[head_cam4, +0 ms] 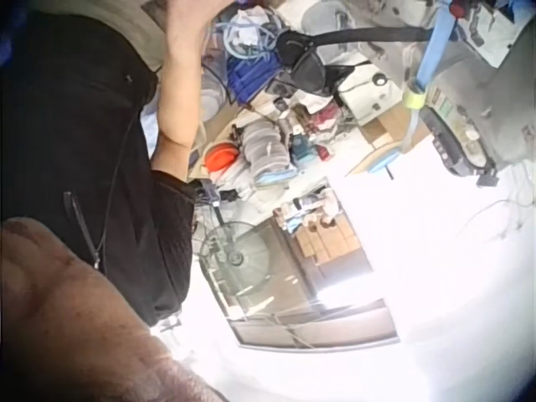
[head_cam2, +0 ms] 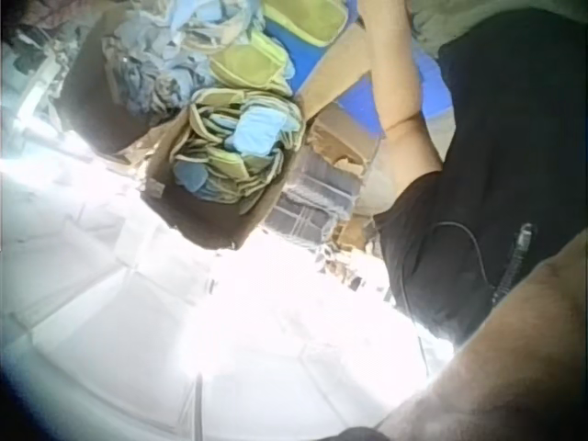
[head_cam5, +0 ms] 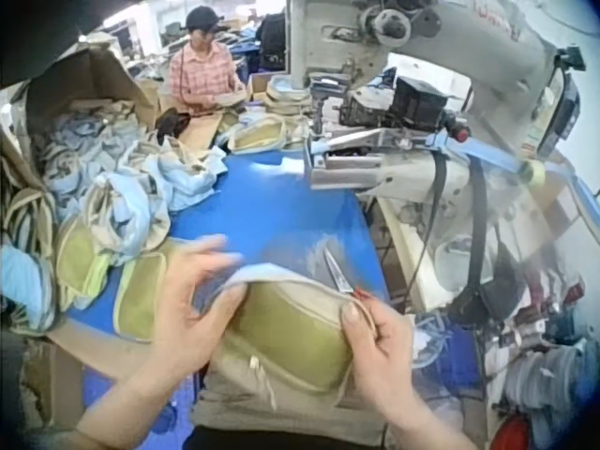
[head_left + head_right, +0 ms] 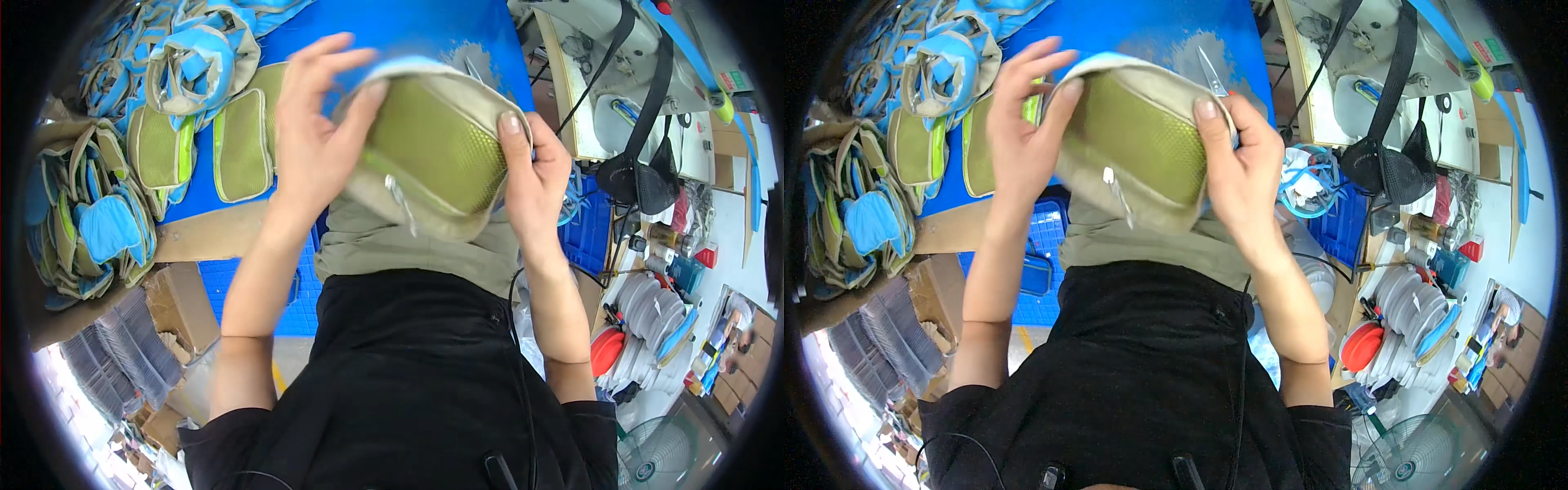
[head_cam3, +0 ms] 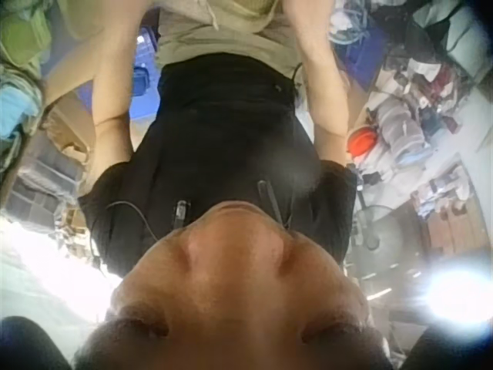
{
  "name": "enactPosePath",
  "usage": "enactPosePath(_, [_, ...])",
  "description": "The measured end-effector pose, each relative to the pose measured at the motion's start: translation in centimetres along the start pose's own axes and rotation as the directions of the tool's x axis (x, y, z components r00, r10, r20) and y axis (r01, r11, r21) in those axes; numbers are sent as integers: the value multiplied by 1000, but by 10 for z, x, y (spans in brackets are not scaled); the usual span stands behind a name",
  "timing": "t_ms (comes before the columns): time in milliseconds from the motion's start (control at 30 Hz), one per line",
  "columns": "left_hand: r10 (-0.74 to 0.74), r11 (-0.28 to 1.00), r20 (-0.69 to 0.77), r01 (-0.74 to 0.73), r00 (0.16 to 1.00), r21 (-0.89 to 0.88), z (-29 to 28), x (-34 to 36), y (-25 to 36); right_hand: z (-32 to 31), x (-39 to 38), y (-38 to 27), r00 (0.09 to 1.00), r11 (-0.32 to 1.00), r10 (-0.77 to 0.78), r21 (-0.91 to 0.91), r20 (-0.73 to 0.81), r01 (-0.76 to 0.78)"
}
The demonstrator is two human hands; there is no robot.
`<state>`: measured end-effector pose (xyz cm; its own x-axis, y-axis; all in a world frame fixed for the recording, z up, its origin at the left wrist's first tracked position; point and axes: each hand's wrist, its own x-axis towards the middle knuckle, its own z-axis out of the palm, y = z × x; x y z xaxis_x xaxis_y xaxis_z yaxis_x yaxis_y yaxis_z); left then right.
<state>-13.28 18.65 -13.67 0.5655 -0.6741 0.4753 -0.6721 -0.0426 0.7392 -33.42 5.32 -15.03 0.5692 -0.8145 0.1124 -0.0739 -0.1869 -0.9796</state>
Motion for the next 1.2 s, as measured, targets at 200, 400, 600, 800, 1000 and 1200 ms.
enactPosePath(200, [-483,547,288,542,827,-638,11,-42,23,46,-29,-21,890,934,-297,-87,346,345])
enactPosePath(400, [-554,253,464,670,692,-697,2,-44,3,28,-21,6,960,984,-138,-77,243,161])
enactPosePath(600, [-548,356,391,629,740,-691,17,-49,4,29,-22,3,948,980,-188,-19,257,199])
enactPosePath(800, [-554,464,241,536,796,-705,28,-49,31,32,-17,6,962,969,127,178,243,-173])
enactPosePath(1000, [-36,999,-16,36,999,11,22,-35,11,38,-8,20,973,986,-3,162,230,-36])
enactPosePath(1200, [222,788,711,-552,667,272,-6,18,10,31,0,31,940,992,-122,3,317,128])
